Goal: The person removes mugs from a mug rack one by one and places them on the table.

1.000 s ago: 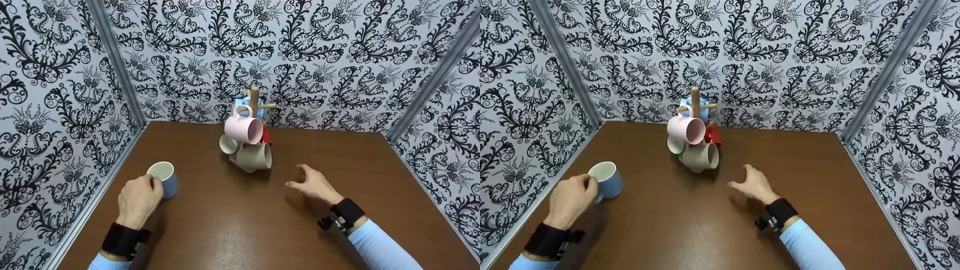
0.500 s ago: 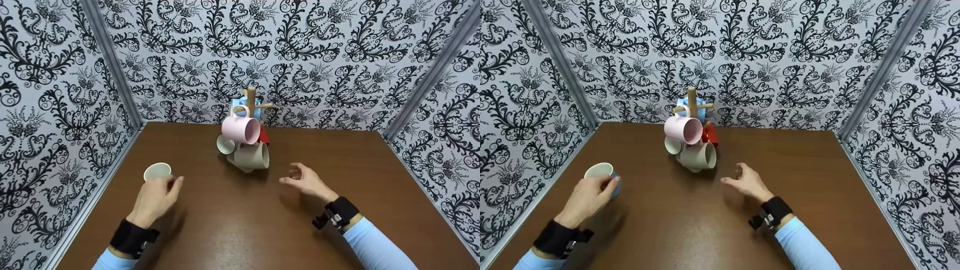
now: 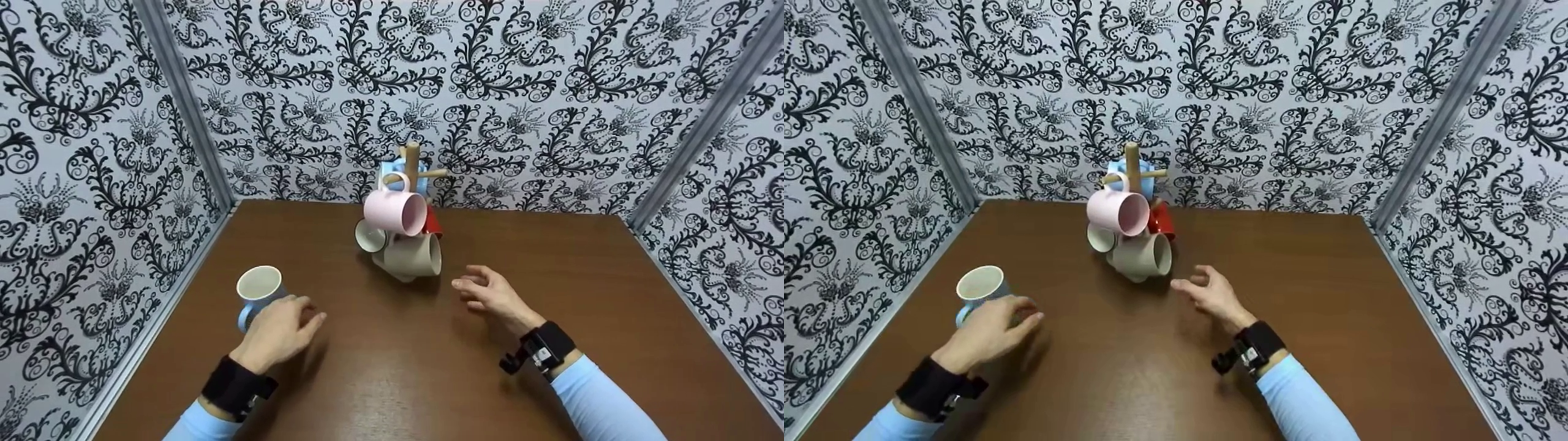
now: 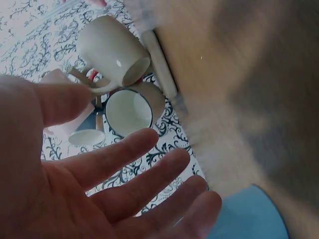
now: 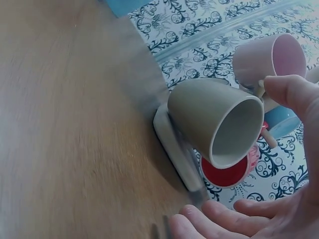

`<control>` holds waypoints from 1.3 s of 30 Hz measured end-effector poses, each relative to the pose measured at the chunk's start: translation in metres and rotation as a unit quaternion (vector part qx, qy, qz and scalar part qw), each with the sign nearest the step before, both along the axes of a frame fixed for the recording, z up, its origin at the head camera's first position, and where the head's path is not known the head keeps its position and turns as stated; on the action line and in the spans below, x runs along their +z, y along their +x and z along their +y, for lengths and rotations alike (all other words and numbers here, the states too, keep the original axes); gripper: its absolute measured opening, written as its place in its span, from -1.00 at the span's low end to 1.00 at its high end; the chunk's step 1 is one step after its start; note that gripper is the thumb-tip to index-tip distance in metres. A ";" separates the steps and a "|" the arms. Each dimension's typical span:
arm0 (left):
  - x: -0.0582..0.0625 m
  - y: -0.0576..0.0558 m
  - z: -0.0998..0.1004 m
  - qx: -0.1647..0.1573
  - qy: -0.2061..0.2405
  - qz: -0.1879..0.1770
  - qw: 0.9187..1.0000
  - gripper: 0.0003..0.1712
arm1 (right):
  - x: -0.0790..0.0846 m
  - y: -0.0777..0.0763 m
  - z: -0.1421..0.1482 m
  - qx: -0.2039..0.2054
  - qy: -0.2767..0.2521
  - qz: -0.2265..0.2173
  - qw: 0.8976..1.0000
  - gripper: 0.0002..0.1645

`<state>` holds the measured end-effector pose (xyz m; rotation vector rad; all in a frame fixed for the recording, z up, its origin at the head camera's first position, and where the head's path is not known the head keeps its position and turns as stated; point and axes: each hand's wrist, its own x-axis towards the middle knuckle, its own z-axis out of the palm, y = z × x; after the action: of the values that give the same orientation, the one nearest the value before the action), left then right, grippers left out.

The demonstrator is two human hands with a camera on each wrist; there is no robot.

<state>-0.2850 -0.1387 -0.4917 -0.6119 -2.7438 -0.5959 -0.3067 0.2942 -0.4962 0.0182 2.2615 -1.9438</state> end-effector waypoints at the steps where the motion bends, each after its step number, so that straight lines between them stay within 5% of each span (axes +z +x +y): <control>1: -0.001 0.000 0.001 -0.001 -0.008 -0.001 1.000 -0.68 | 0.000 0.000 -0.001 -0.004 -0.009 -0.004 1.000 0.06; 9: -0.002 0.002 0.008 -0.017 -0.032 -0.016 0.999 -0.56 | -0.005 -0.005 -0.007 -0.023 -0.086 -0.012 0.996 0.02; 19: 0.000 0.003 0.013 -0.028 -0.044 -0.043 0.998 -0.57 | -0.011 -0.010 -0.014 -0.058 -0.200 -0.017 0.978 0.12; 31: -0.003 0.003 0.015 -0.049 -0.046 -0.026 0.997 -0.57 | -0.020 -0.023 -0.043 -0.120 -0.329 -0.015 0.937 0.17; 39: -0.004 0.005 0.014 -0.056 -0.040 -0.005 0.998 -0.63 | -0.019 -0.028 -0.061 -0.116 -0.379 0.004 0.918 0.13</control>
<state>-0.2799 -0.1243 -0.4952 -0.7888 -2.7673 -0.5163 -0.3352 0.2335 -0.5157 0.1903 1.4073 -2.8077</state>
